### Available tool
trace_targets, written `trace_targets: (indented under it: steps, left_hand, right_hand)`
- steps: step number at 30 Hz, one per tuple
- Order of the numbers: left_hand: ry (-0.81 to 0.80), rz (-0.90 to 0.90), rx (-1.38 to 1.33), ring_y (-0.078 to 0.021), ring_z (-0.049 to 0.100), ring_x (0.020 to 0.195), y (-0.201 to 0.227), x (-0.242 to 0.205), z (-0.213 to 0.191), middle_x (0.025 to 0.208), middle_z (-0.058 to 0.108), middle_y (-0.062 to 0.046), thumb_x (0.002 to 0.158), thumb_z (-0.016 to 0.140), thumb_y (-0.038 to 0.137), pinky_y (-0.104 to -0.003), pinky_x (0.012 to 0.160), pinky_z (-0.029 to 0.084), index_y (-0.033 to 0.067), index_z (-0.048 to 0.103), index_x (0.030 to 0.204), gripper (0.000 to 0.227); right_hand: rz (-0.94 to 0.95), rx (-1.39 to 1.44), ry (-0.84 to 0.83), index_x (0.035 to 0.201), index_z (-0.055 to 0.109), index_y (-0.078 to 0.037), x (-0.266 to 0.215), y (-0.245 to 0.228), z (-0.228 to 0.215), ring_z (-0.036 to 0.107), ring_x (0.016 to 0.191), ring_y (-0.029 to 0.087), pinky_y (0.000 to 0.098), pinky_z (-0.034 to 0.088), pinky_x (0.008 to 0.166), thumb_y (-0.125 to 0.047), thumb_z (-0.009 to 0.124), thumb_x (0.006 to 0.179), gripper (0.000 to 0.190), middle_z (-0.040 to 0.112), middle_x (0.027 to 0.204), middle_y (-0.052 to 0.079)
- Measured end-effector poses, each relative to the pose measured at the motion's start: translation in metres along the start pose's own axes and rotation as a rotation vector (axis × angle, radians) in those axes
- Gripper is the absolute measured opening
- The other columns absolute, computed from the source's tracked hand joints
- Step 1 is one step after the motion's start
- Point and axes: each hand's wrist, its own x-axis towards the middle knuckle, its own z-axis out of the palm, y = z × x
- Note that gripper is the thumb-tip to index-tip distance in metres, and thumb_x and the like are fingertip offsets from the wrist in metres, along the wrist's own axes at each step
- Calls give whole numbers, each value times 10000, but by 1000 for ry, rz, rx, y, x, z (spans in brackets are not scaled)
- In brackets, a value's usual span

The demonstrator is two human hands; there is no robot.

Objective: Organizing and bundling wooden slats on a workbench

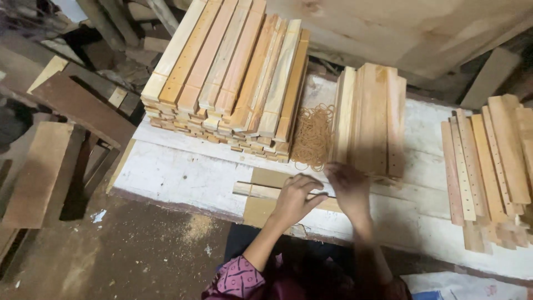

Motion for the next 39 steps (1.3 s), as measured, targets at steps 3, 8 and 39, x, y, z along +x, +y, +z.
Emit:
trace_targets:
  steps: [3,8,39]
  left_hand:
    - [40,-80,-15,-221,686,912,-27,0,18,921,744,5,860,795,282,-342,822,527,199,769,959,132]
    - [-36,-115,-1,-247,691,914,-30,-5,21,917,743,-40,863,773,256,-360,827,541,152,774,961,143]
    - [-124,132,-263,-288,629,1097,66,-12,49,1189,718,-34,908,761,256,-407,979,451,107,609,1248,401]
  right_hand:
    - [-82,2,-199,1054,820,-203,45,32,63,745,958,321,408,575,848,-132,767,879,197,777,913,56]
    - [169,-311,-281,1014,803,-207,72,45,112,755,986,308,435,592,838,-200,703,893,157,790,914,75]
    - [544,661,-112,1270,665,49,-162,160,-54,589,852,119,251,465,770,-213,535,1035,375,675,955,68]
